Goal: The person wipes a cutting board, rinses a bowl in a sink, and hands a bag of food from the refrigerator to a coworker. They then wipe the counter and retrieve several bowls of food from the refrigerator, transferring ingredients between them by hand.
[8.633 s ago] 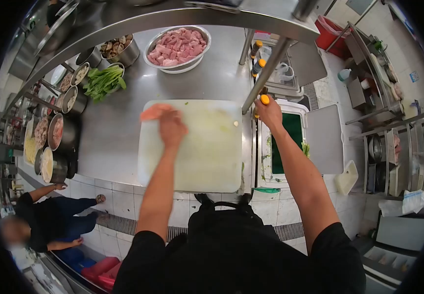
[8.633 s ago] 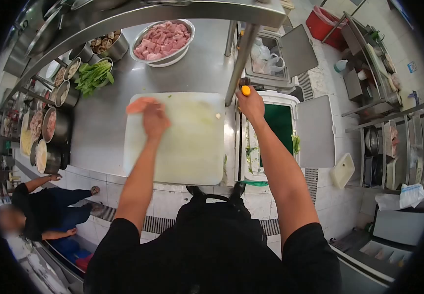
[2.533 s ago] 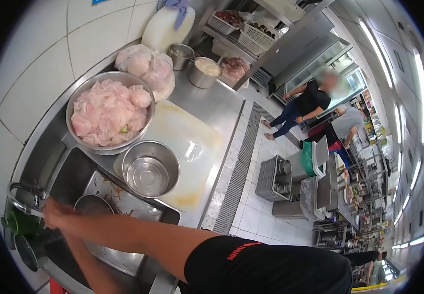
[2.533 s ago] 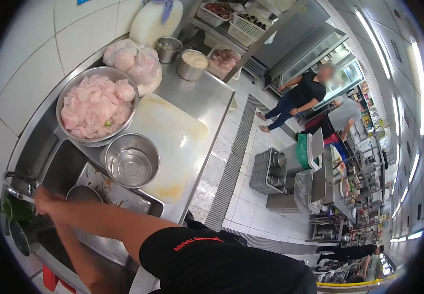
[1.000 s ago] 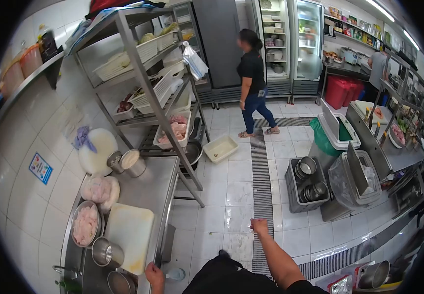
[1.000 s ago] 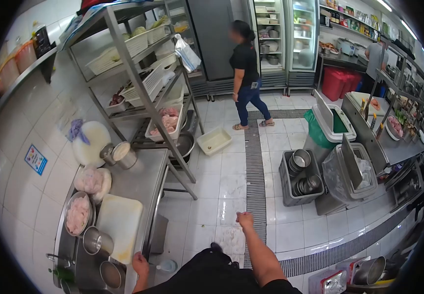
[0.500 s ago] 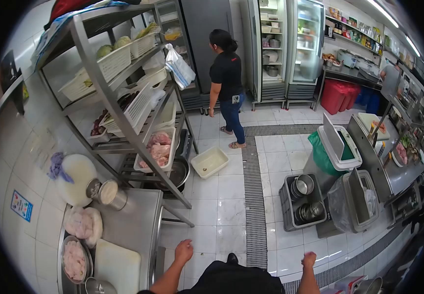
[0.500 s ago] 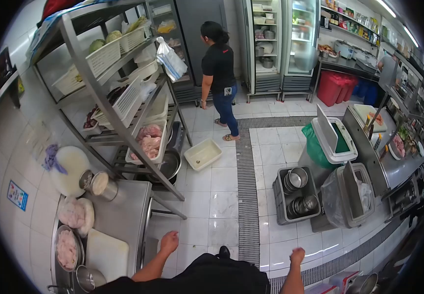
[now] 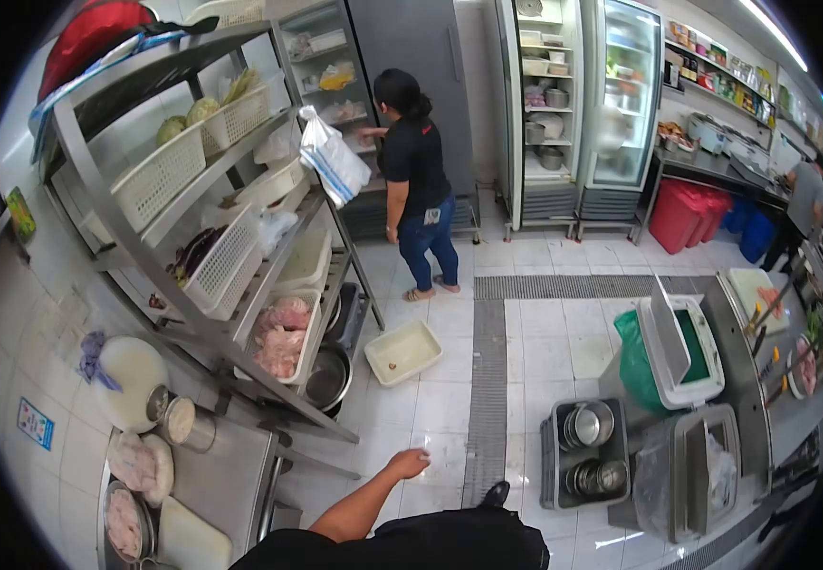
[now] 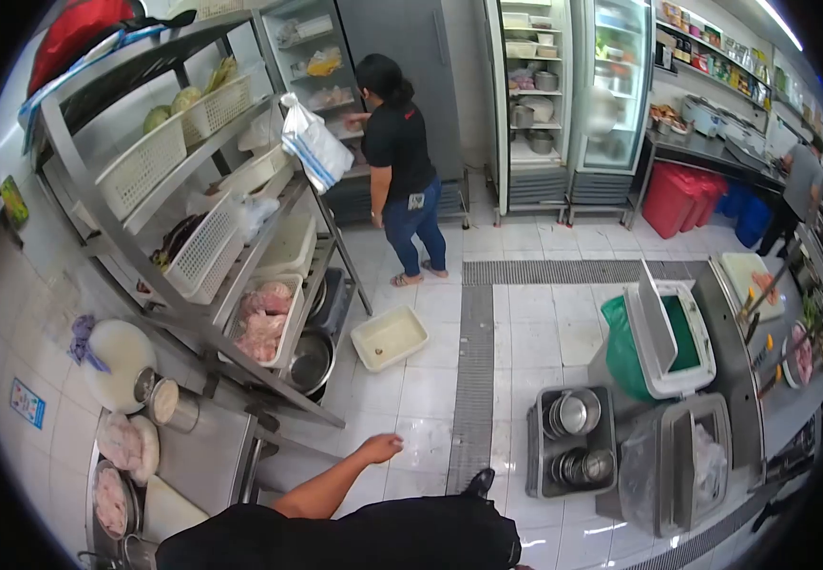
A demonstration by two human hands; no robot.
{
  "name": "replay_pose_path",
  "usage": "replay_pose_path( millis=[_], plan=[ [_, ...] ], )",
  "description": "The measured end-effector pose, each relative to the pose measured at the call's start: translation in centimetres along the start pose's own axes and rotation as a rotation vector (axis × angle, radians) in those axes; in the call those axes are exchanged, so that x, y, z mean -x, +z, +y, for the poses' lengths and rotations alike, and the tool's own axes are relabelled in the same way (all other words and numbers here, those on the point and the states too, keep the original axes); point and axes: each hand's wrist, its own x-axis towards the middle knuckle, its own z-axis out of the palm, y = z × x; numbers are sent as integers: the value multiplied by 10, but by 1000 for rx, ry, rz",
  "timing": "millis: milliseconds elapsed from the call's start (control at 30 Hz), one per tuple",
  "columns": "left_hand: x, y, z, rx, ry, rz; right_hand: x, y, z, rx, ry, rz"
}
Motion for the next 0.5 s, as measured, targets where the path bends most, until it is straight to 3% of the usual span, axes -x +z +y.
replay_pose_path(
  millis=[67, 100, 133, 167, 200, 233, 267, 300, 333, 400, 500],
  plan=[
    [-13, -1, -29, 59, -94, -55, -64, -39, -55, 268, -275, -40],
    [-11, -3, -36, 256, -334, -55, -104, -62, -87, 504, -520, -8],
    [-13, 5, -60, 274, -431, 34, -151, -83, -115, 752, -794, 89],
    [-13, 14, -79, 298, -533, 118, -197, -95, -132, 512, -914, 346],
    [-5, -1, -70, 263, -668, 115, -206, -132, -195, 891, -912, 401],
    [-9, 12, -93, 315, -711, 138, -233, -157, -242, 821, -822, 425],
    [-7, 10, -88, 326, -721, 141, -249, -177, -298, -65, -455, 316],
    [-2, 5, -77, 468, -814, 135, -269, -205, -343, 109, -625, 349],
    [-2, 0, -73, 610, -906, 128, -242, -227, -406, -481, -421, 101],
    [-12, 9, -77, 687, -916, 123, -217, -252, -496, -508, -507, 160],
    [-41, 6, -72, 819, -946, 34, -245, -257, -563, -557, -525, 119]
  ],
)
